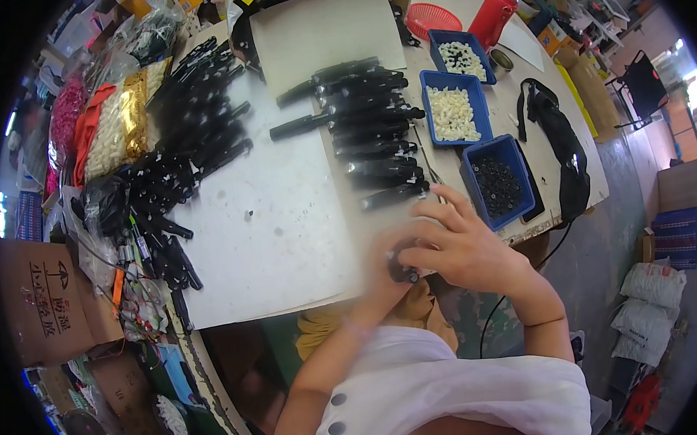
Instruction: Assembling small plastic mechanical parts at a workbench.
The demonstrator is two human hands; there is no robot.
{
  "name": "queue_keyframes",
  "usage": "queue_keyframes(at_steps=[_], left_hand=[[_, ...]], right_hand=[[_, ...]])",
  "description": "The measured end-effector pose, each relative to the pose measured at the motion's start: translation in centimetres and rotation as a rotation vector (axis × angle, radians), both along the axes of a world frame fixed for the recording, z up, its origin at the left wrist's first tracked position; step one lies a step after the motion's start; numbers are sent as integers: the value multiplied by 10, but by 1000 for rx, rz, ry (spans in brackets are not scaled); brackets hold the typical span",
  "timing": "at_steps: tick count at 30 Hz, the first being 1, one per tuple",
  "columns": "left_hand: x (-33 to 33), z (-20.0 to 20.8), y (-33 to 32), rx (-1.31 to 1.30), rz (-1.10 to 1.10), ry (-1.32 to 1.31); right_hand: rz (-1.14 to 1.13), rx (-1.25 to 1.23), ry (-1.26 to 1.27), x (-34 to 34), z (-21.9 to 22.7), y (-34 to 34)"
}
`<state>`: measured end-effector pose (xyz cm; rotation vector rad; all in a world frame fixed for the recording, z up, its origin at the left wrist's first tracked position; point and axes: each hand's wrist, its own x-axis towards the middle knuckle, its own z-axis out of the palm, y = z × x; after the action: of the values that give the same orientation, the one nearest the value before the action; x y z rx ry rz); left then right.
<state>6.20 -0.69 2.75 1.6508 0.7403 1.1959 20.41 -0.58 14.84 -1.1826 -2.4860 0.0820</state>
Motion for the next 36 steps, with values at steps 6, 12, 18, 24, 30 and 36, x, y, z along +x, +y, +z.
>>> queue_keyframes(at_steps=[6, 12, 18, 24, 30, 36], left_hand=[[1, -11, -3, 31, 52, 4], [-1, -6, 0, 29, 30, 26], [-1, -13, -3, 14, 69, 31], [-1, -13, -1, -8, 42, 21], [-1, -23, -3, -55, 34, -19], [-3, -31, -3, 106, 105, 111]], right_hand=[[-21, 17, 45, 5, 0, -5], [-1, 35, -30, -1, -4, -6], [-62, 202, -67, 1, -9, -8], [-18, 96, 41, 0, -11, -5], [-78, 101, 110, 8, -3, -5], [-797, 344, 230, 69, -2, -21]])
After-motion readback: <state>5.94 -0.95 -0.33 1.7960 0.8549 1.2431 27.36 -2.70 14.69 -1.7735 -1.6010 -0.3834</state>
